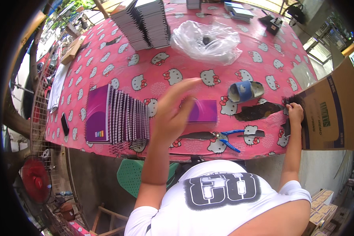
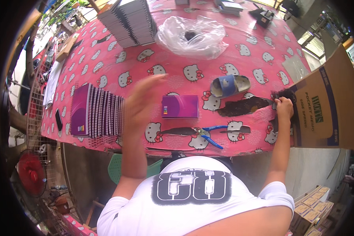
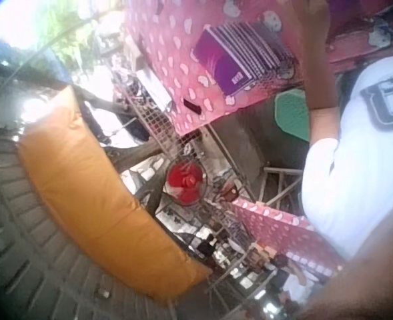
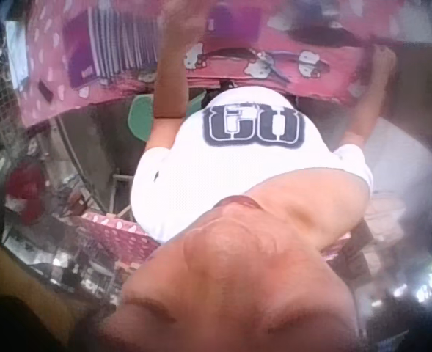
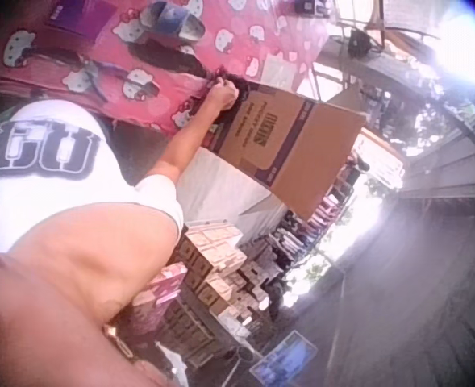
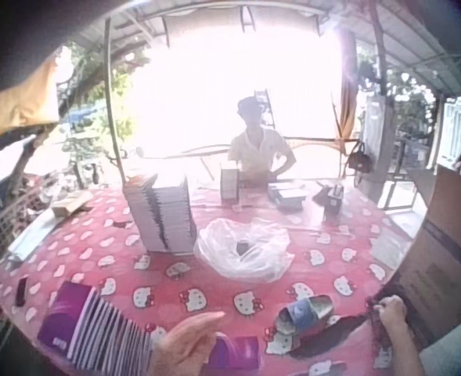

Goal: The person binds notebooks by threading a spiral coil into the punched holes of a notebook, cutting the excess coil with pliers, and placing the finished notebook onto a stack.

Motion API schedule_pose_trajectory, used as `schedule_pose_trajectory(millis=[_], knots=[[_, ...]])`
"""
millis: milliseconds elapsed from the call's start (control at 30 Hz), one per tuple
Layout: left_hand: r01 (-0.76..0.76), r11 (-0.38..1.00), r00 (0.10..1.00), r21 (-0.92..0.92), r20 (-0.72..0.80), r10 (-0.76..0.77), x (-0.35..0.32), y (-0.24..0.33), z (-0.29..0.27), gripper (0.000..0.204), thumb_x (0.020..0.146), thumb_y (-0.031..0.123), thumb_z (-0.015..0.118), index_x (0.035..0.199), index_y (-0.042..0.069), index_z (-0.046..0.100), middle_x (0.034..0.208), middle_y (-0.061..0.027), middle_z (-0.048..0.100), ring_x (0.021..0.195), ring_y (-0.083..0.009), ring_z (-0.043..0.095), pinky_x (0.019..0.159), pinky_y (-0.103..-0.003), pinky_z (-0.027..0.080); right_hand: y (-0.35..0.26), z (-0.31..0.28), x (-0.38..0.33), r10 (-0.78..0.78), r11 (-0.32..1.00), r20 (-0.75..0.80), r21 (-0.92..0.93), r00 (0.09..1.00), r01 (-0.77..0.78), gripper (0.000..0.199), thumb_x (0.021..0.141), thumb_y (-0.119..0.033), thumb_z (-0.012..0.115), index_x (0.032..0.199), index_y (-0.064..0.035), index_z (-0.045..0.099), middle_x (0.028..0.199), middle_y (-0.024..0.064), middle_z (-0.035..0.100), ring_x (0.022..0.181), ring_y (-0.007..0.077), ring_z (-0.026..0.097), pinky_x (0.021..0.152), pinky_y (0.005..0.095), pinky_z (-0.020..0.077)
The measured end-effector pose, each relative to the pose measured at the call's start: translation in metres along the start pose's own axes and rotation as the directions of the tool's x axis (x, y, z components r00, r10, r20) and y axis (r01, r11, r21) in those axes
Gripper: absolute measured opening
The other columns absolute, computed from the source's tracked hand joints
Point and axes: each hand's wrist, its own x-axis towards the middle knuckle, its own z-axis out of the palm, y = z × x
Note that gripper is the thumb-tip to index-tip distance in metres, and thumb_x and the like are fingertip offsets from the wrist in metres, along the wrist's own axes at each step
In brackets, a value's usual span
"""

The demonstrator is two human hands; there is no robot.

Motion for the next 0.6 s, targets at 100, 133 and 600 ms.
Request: schedule_pose_trajectory(millis=[100,133,600], knots=[[0.102,0.814,0.922,0.572,0.252,-0.293,0.015,-0.121,0.064,0.035,0.086,0.019,0.066,0.119,0.007,0.063,0.119,-0.0165,0.062,0.108,-0.0308,0.060,0.091,-0.037,0.046,-0.016,-0.009,-0.001,-0.033,0.999,-0.064,-0.041,0.997,0.030,0.023,0.077,-0.019,0.074,0.091,-0.0066,0.061,0.096,0.0141,0.057,0.095,0.0351,0.059,0.079,0.0445,0.0482],[0.107,0.693,0.854,0.713,0.291,-0.432,0.017,-0.131,0.074,0.033,0.084,0.016,0.068,0.115,0.007,0.065,0.117,-0.0158,0.064,0.104,-0.0295,0.063,0.091,-0.033,0.046,-0.022,-0.011,-0.006,-0.076,0.997,-0.136,0.004,0.988,0.077,0.021,0.077,-0.010,0.073,0.088,-0.0047,0.057,0.095,0.0152,0.055,0.094,0.0357,0.057,0.080,0.0437,0.0471],[-0.193,0.883,0.975,0.428,0.187,0.123,-0.023,-0.103,0.061,0.016,0.073,0.014,0.077,0.086,0.007,0.071,0.079,-0.0036,0.069,0.073,-0.0197,0.063,0.085,-0.035,0.041,-0.206,-0.046,-0.123,-0.583,0.354,-0.055,0.881,0.811,0.314,0.023,0.075,0.002,0.073,0.097,-0.0031,0.068,0.089,0.0083,0.063,0.076,0.0157,0.063,0.066,0.0254,0.0497]])
